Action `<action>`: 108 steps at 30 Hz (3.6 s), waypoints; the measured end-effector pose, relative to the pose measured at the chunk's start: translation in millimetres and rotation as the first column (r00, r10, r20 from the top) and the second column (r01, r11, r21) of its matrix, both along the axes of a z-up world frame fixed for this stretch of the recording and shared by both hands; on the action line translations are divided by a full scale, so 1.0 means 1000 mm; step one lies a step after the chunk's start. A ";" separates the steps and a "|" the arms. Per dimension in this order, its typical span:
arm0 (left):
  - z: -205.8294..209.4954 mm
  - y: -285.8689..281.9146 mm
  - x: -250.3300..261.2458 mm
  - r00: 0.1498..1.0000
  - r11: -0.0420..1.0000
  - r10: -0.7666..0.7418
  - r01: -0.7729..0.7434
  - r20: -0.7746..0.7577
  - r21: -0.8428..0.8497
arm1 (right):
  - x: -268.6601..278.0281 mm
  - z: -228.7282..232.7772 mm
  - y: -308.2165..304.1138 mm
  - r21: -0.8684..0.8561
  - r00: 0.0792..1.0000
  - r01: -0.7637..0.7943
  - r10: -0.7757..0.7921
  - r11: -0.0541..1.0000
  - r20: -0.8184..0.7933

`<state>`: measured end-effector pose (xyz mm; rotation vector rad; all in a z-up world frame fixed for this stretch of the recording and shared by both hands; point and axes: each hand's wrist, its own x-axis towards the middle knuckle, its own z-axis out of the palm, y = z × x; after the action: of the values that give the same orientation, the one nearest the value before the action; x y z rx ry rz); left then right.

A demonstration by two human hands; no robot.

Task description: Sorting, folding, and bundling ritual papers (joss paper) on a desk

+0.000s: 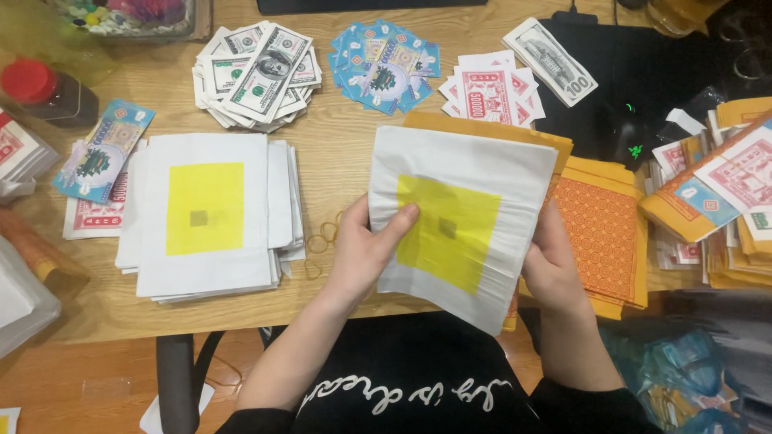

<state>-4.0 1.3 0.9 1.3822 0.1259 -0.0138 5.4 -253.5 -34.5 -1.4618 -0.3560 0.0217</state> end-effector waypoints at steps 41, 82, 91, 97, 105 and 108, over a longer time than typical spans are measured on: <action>-0.011 -0.007 -0.007 0.973 0.984 0.171 -0.176 0.152 0.015 | -0.010 0.036 0.035 -0.226 0.990 0.120 -0.101 0.967 0.094; 0.080 0.044 -0.005 0.557 0.590 -0.738 0.259 0.380 0.765 | 0.035 0.171 0.043 -0.854 0.736 -0.483 0.618 0.192 -0.278; 0.079 0.081 -0.007 0.870 0.713 -0.482 0.323 0.101 0.622 | 0.046 0.185 0.017 -0.912 0.837 -0.279 0.541 0.300 -0.078; -0.004 0.060 -0.012 0.962 0.923 -0.250 0.272 0.113 -0.274 | 0.050 0.158 -0.001 -0.722 0.980 -0.176 0.051 0.670 -0.191; 0.044 0.063 -0.001 0.937 0.937 -0.350 0.350 -0.014 -0.013 | 0.048 0.166 0.014 -0.569 0.978 -0.158 0.047 0.807 -0.204; 0.045 0.070 0.009 0.897 0.899 -0.439 0.438 0.063 0.023 | 0.045 0.173 0.017 -0.610 0.959 -0.098 -0.090 0.786 -0.270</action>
<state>4.9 71.6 45.6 1.3929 -0.2457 -0.3455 50.8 -236.4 138.9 -2.0836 -0.1077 0.3864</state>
